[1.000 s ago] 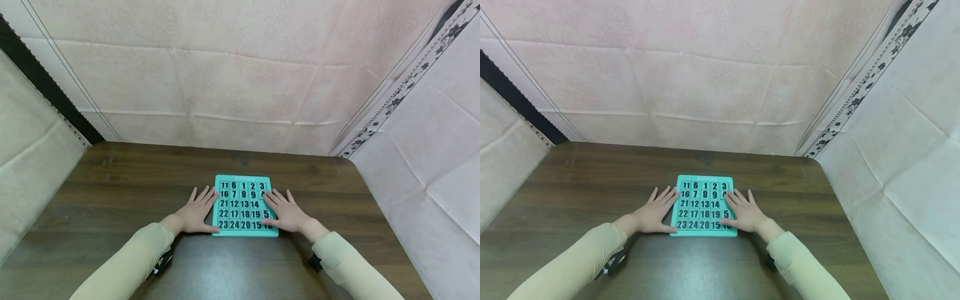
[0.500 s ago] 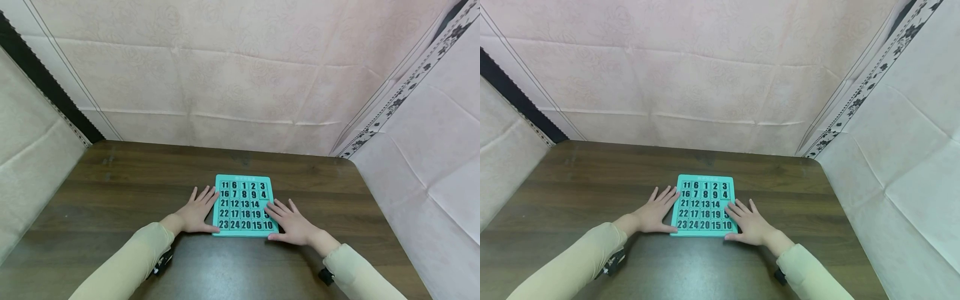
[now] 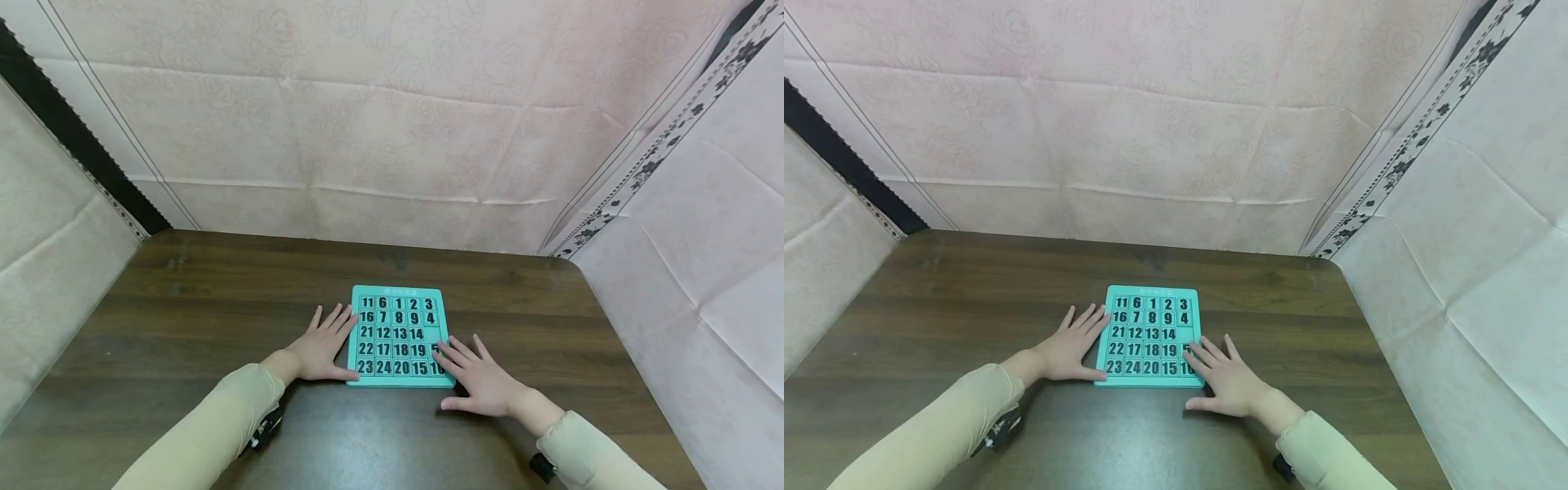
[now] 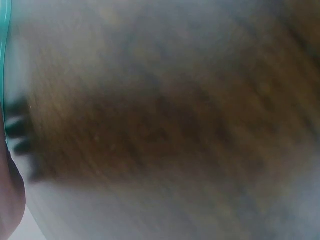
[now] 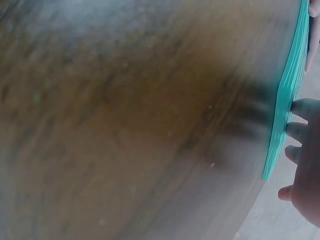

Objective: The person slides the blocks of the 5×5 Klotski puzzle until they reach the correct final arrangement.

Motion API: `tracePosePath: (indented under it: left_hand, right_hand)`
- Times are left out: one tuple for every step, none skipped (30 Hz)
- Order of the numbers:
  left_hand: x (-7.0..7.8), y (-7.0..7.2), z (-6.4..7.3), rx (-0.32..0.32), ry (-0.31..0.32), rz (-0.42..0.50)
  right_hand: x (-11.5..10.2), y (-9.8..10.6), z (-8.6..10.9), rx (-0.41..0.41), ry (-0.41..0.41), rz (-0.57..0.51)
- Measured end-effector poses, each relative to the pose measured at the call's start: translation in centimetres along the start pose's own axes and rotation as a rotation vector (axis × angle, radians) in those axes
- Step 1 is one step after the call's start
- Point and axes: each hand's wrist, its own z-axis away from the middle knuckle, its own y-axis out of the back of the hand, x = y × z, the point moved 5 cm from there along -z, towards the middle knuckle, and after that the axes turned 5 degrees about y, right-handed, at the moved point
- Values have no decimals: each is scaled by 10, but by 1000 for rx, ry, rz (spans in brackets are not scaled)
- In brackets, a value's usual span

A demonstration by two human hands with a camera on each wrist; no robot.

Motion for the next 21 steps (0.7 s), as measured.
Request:
tracePosePath:
  left_hand:
    - [0, 0, 0, -1, 0, 0]
    - [0, 0, 0, -2, 1, 0]
    - [0, 0, 0, -4, 1, -1]
    - [0, 0, 0, -4, 1, -1]
    - [0, 0, 0, -5, 1, -1]
    - [0, 0, 0, -5, 2, -2]
    - [0, 0, 0, -6, 3, -3]
    - [-1, 0, 0, -6, 4, -3]
    - [-1, 0, 0, -6, 4, -3]
    - [0, 0, 0, -5, 3, -2]
    - [-1, 0, 0, -5, 3, -2]
    - [-1, -1, 0, -6, 4, -4]
    - [-1, -1, -1, -6, 4, -3]
    - [-1, -1, -1, -6, 5, -2]
    - [-1, -1, -1, -6, 5, -1]
    - [-1, -1, 0, -7, 6, 1]
    - [-1, -1, 0, -7, 7, 1]
    - [-1, -1, 0, -7, 8, 2]
    - [-1, 0, 0, -6, 7, 3]
    - [-1, 0, 0, -6, 7, 3]
    - [0, 0, 0, -5, 6, 3]
  right_hand:
    - [0, 0, 0, -1, -2, -1]
    - [1, -1, 0, -3, -6, -3]
    - [1, -1, -1, -5, -8, -4]
    - [2, -2, -1, -9, -14, -4]
    - [3, -2, -2, -16, -21, -1]
    - [3, -2, -3, -15, -22, 2]
    - [3, -2, -3, -14, -22, 5]
    - [4, -2, -4, -12, -21, 6]
    - [4, -1, -5, -9, -20, 5]
    - [4, -1, -5, -5, -20, 4]
    - [5, 0, -6, -1, -18, 1]
    - [5, 0, -6, 2, -17, 0]
    - [5, 0, -7, 3, -16, -4]
    - [6, 1, -8, -1, -20, -6]
    - [6, 1, -8, -2, -21, -7]
    - [7, 1, -9, -6, -26, -7]
    - [8, 1, -10, -12, -33, -8]
    - [8, 1, -11, -16, -38, -6]
    - [9, 1, -12, -19, -43, -9]
    - [10, 1, -12, -23, -49, -11]
    - [10, 1, -13, -25, -55, -12]
